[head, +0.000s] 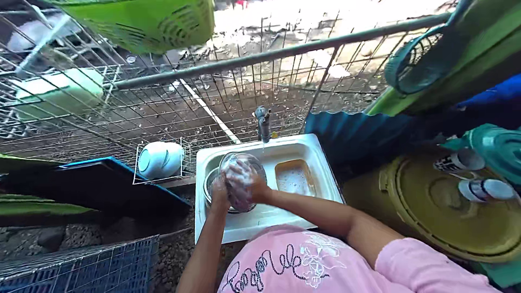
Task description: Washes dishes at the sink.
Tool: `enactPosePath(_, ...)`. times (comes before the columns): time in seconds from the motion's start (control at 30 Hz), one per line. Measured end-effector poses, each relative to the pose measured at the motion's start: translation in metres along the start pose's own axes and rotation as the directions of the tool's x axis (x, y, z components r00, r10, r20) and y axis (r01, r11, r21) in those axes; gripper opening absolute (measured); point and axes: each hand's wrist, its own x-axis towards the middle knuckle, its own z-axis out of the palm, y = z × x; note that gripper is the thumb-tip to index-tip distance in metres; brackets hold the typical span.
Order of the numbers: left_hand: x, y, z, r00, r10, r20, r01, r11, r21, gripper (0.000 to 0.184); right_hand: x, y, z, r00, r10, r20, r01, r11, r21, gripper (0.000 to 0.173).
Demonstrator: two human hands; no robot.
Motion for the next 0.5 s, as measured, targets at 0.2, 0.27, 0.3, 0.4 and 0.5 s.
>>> enactPosePath(0.2,-0.016,0.003,-0.006,0.938,0.158,0.309,-0.273,0.886,0.375,0.032,0.001,0.095,-0.054,0.940,0.327,0.100,-0.316,0.943,-0.107,0.035)
enactPosePath(0.27,-0.017,-0.003,-0.013,0.868,0.191,0.458,-0.451,0.691,0.565,0.031,-0.029,0.120,-0.067,0.860,0.465,0.211,-0.421,0.879,-0.225,0.041)
enactPosePath(0.3,-0.017,-0.006,-0.015,0.847,0.144,0.512,-0.489,0.588,0.644,0.030,-0.045,0.128,-0.073,0.813,0.532,0.236,-0.469,0.839,-0.277,0.045)
enactPosePath(0.4,-0.016,-0.028,-0.022,0.826,-0.017,0.563,-0.537,0.280,0.796,0.023,-0.087,0.138,-0.091,0.681,0.725,0.107,-0.644,0.661,-0.385,0.061)
enactPosePath(0.5,-0.013,-0.075,-0.051,0.798,0.155,0.582,-0.602,0.219,0.768,0.017,-0.112,0.146,-0.100,0.365,0.931,-0.011,-0.879,0.341,-0.333,0.070)
